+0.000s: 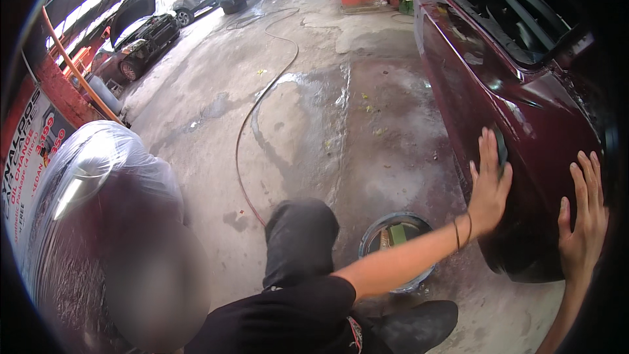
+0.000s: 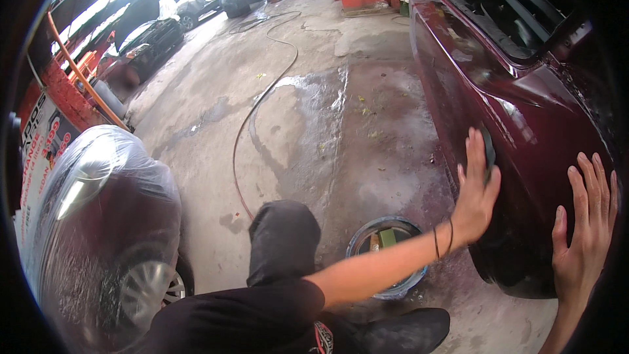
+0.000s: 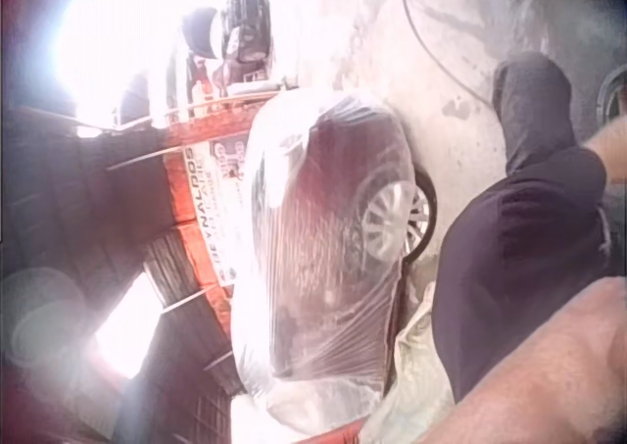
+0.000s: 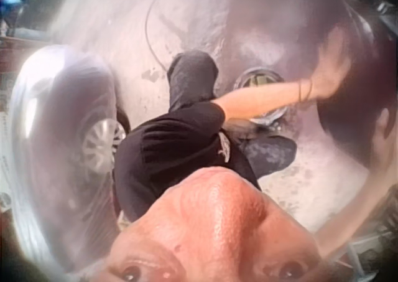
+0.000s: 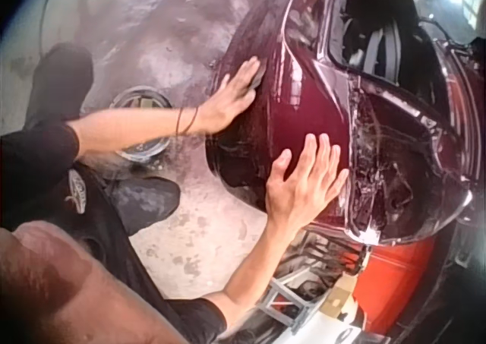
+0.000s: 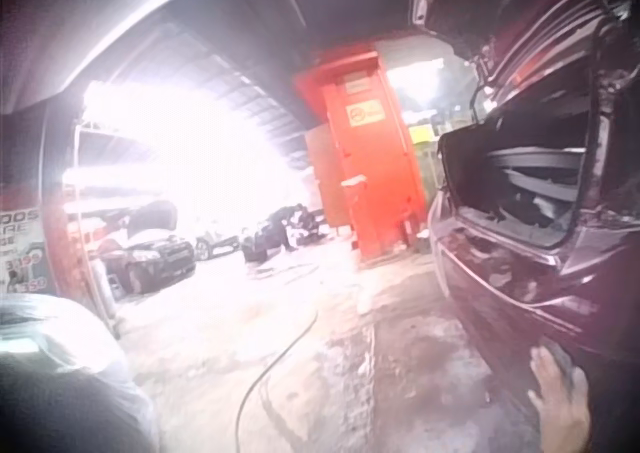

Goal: The person scrubs the rear bumper of a maroon car using a sponge and water from a bucket. They repeatedly dip the sponge into the bucket and wipe the surface of the bumper, focusing on the lower and side sections.

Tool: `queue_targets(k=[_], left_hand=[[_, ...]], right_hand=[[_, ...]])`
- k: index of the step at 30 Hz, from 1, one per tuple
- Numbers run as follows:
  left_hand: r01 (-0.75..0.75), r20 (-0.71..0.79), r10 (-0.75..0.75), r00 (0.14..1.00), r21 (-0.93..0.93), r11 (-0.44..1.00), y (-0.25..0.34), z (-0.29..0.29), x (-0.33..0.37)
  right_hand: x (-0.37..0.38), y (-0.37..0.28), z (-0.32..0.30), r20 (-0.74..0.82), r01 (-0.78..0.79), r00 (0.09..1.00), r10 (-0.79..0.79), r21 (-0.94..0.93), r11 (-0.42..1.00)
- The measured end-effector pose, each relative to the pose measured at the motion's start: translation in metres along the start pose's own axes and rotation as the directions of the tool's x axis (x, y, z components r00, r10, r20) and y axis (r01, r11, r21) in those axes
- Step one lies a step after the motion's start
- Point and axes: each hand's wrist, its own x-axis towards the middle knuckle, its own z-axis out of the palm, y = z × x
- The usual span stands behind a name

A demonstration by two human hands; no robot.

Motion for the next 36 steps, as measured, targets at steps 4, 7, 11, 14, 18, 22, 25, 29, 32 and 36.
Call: queue_targets(k=[4,7,11,14,18,22,25,29,32,36], left_hand=[[0.054,-0.036,-0.057,0.998,-0.077,0.996,-0.056,-0.073,0.143],[-0.080,-0.142,0.088,0.986,0.060,0.995,-0.102,-0.102,0.148],[0.040,-0.003,-0.040,0.999,-0.031,0.999,-0.014,0.004,0.006],[0.083,0.028,-0.084,0.996,0.036,0.996,-0.013,-0.009,-0.003],[0.118,-0.032,-0.118,0.992,-0.007,0.993,-0.071,-0.077,0.109],[-0.038,-0.083,0.059,0.995,0.235,0.971,-0.086,-0.067,0.099],[-0.037,0.012,0.037,0.999,-0.051,0.998,-0.013,-0.026,-0.004],[-0.082,0.066,0.083,0.994,-0.008,0.997,-0.004,-0.006,-0.003],[-0.062,-0.034,0.065,0.997,0.079,0.995,-0.020,-0.093,0.089],[-0.048,-0.018,0.045,0.999,-0.219,0.974,-0.019,-0.065,0.073]], right_hand=[[0.011,-0.008,-0.009,-0.006,0.015,1.000,-0.015,0.016,1.000],[0.029,-0.032,0.003,-0.038,0.019,0.999,-0.013,0.148,0.989],[-0.008,0.012,0.002,0.072,0.014,0.997,-0.007,-0.104,0.995],[-0.003,0.011,0.005,0.072,0.052,0.996,-0.043,-0.133,0.990],[0.011,-0.006,0.002,0.071,0.052,0.996,-0.053,0.016,0.999],[0.015,-0.013,-0.002,0.096,0.046,0.994,-0.053,0.067,0.997],[0.005,-0.011,-0.012,0.116,-0.033,0.993,0.024,0.076,0.997],[0.009,-0.006,-0.037,0.083,-0.079,0.995,0.063,0.212,0.974],[0.044,-0.019,-0.039,-0.123,0.081,0.991,-0.056,0.214,0.974],[0.026,-0.008,-0.017,-0.296,0.082,0.955,-0.025,0.184,0.979]])
